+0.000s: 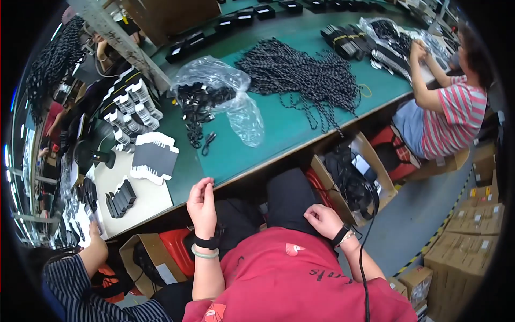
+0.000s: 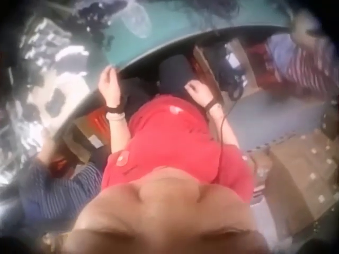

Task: Packaging and assembling electronic components into plastic bags at a factory workstation.

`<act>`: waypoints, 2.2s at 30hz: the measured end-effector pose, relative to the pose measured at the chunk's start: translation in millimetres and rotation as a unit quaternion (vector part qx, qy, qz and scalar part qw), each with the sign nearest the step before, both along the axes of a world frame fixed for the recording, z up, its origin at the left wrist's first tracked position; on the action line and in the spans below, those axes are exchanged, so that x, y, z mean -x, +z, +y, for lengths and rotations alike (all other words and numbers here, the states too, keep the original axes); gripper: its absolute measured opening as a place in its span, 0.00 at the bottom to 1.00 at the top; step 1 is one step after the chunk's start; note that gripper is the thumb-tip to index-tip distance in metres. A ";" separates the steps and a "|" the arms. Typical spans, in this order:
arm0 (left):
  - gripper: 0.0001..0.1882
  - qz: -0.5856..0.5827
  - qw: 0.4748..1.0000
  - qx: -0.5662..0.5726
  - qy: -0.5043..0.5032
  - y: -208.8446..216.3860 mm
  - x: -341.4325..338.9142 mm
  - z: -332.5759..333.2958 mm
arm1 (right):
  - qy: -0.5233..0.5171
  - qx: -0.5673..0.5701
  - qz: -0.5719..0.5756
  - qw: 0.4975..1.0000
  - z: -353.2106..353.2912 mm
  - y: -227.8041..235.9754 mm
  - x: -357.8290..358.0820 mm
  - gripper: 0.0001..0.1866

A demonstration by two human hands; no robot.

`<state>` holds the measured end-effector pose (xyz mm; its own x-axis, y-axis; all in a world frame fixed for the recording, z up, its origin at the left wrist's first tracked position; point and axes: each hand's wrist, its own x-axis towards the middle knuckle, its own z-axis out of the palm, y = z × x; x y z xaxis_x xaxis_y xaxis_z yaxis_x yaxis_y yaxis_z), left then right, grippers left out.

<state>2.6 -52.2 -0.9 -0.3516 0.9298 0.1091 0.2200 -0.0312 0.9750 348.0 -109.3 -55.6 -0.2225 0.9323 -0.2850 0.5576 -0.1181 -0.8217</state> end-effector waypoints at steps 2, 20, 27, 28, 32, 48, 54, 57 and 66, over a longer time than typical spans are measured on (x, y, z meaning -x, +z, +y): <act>0.10 0.026 1.000 0.012 -0.007 0.9 -3.1 -4.6 | -0.002 0.030 0.021 0.999 -8.5 -2.5 -5.5 0.11; 0.14 0.044 0.974 0.074 -0.208 32.6 -82.2 -31.3 | 0.014 0.044 0.041 0.998 -30.2 -8.0 -23.9 0.12; 0.27 0.030 0.739 -0.056 -0.671 78.7 -233.3 -59.3 | 0.059 -0.023 0.064 0.996 -22.5 -11.5 -10.0 0.11; 0.27 0.021 0.702 -0.073 -0.708 77.0 -251.1 -66.5 | 0.056 0.009 0.064 0.996 -20.5 -8.0 -8.1 0.10; 0.22 -0.069 0.569 -0.107 -0.812 75.3 -292.2 -78.0 | 0.064 0.001 0.052 0.997 -25.0 7.0 -10.2 0.10; 0.15 -0.058 0.743 -0.325 -0.582 137.4 -318.4 -90.5 | 0.072 -0.069 0.151 0.983 0.0 27.2 18.8 0.11; 0.15 -0.039 0.749 -0.318 -0.580 122.9 -317.6 -89.4 | -0.364 0.133 0.206 0.898 -39.0 18.0 -80.8 0.19; 0.15 -0.050 0.738 -0.322 -0.591 121.2 -321.6 -95.6 | -0.457 0.063 0.213 0.861 -37.2 13.6 -123.8 0.23; 0.19 -0.016 0.759 -0.350 -0.549 115.2 -329.7 -95.3 | -0.467 -0.246 0.228 0.818 1.5 22.2 -194.7 0.21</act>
<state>332.3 -147.5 114.3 0.5807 0.3824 0.7187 -0.3367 -0.6910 0.6397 542.7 -107.8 -33.4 0.6732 0.7339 0.0906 0.0349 0.0909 -0.9953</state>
